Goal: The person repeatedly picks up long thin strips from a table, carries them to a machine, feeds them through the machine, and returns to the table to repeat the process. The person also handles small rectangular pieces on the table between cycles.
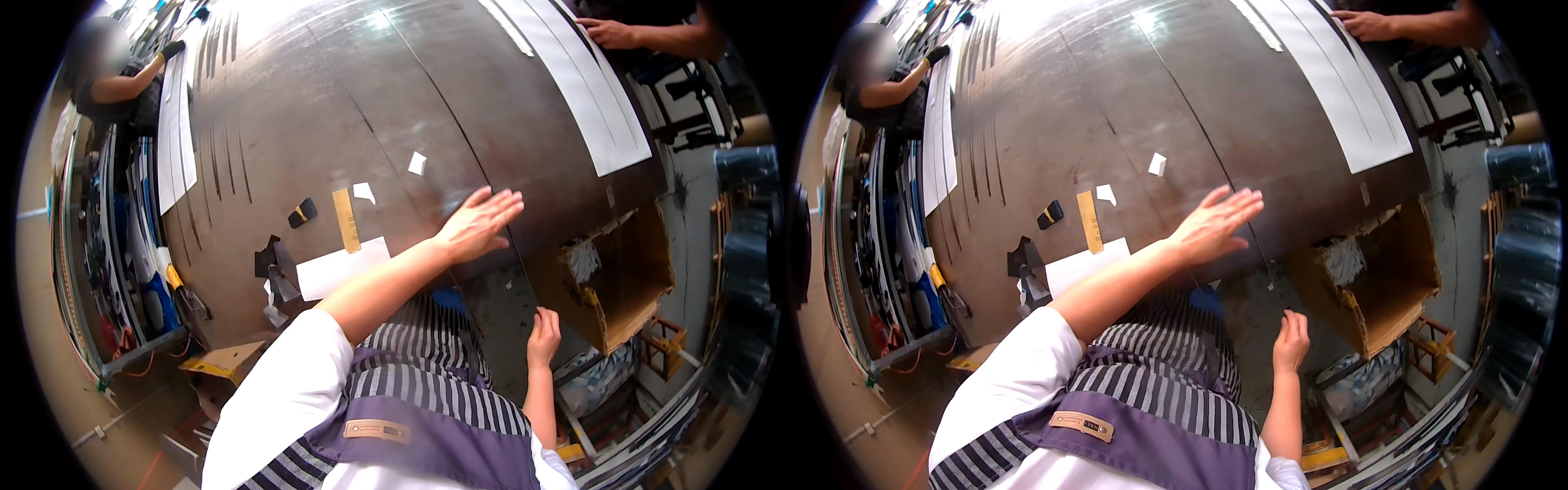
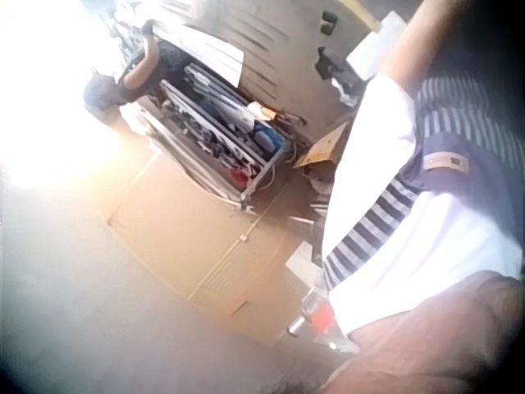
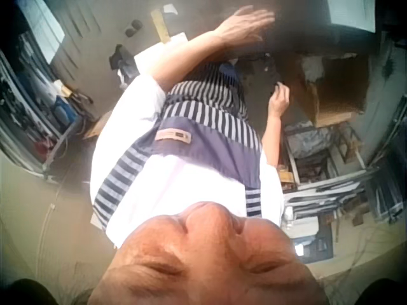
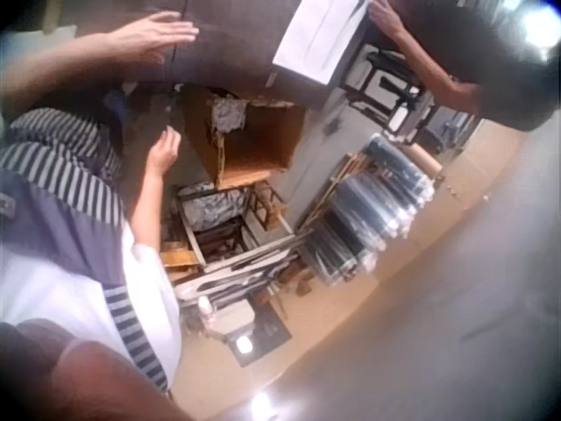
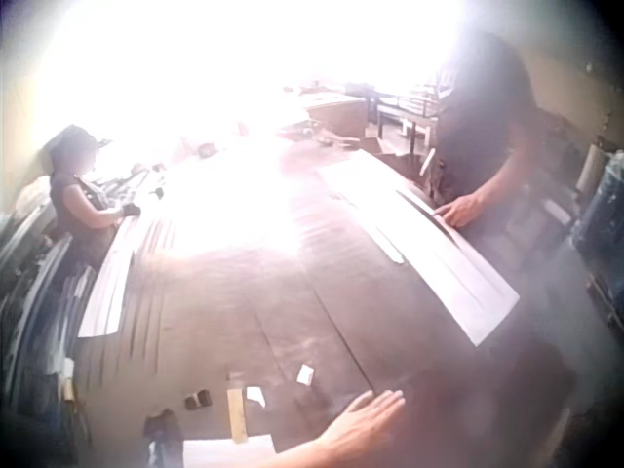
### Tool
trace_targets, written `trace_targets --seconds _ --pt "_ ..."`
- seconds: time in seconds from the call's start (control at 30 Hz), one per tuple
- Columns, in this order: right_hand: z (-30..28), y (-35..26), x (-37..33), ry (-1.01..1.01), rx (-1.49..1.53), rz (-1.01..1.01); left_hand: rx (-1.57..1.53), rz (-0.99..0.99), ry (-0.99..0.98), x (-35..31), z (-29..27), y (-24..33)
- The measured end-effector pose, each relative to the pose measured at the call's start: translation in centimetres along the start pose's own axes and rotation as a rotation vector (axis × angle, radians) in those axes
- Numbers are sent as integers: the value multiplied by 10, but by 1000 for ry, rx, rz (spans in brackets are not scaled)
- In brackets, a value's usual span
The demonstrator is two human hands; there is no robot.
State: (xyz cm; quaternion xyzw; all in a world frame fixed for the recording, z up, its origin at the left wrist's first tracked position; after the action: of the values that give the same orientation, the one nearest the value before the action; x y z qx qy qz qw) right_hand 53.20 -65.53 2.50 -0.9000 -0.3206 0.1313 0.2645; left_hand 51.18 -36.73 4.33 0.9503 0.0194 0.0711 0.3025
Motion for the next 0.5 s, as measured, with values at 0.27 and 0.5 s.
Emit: trace_targets --seconds 0.27,0.5 --pt "34 -96 62 31 -39 -200 72 -635 597 -63 -95 -96" --pt "91 -170 109 -57 -155 -335 134 -601 750 -163 -158 -94"
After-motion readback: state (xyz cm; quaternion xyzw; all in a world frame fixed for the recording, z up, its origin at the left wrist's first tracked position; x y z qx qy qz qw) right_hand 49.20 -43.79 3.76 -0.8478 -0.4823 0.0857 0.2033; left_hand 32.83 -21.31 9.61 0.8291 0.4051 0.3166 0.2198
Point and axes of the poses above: each hand's wrist, its own x-axis towards the middle knuckle, its own z-axis out of the palm, y = z × x, the point moved 9 cm from there along x, towards the middle knuckle, and after that the axes turned 5 degrees about -y, right-handed, at the moved point
